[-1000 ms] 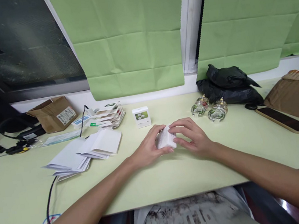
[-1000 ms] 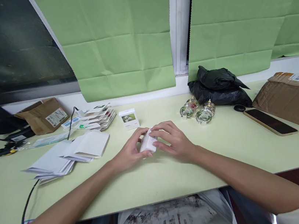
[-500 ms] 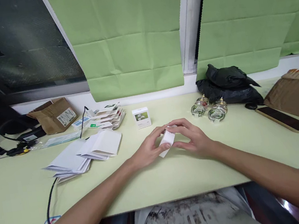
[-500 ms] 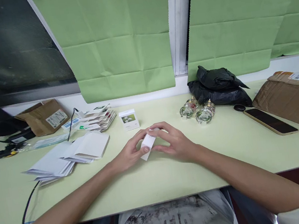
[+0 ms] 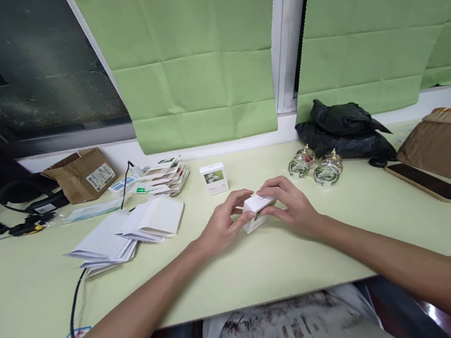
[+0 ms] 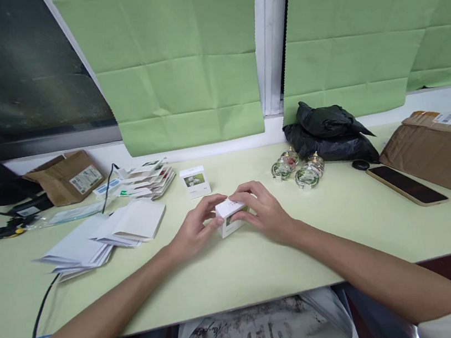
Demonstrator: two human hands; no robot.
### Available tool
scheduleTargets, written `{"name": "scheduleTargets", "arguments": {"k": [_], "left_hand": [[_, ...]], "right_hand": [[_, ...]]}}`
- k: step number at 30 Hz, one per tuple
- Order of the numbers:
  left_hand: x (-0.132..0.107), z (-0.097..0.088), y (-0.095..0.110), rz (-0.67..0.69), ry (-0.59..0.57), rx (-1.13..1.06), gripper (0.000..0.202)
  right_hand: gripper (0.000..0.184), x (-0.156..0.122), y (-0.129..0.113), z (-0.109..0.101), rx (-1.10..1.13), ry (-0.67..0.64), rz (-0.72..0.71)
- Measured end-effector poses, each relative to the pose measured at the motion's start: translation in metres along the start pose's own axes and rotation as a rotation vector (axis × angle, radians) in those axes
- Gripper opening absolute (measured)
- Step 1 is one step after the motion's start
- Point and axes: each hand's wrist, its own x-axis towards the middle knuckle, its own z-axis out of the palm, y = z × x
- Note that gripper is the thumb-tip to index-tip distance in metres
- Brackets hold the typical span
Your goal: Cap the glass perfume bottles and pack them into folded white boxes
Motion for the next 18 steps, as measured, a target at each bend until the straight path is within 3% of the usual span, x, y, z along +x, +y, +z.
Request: {"name": "scheduleTargets", "arguments": {"k": [3, 8, 18], "left_hand": [[-0.001, -0.001, -0.001, 0.06, 0.076, 0.117, 0.038], [0.0, -0.001, -0.005, 0.14, 0.1, 0.208, 0.032], [0.001, -0.003, -0.011, 0.144, 0.185, 0.293, 0.03]], "right_hand": [[0.034, 0.0, 0.003, 0.002, 0.009, 0.028, 0.038], [0.031, 0.003, 0.007, 0.002, 0.038, 0.036, 0.068], [0.028, 0.005, 0.006, -0.001, 0.121, -0.017, 0.186]]}}
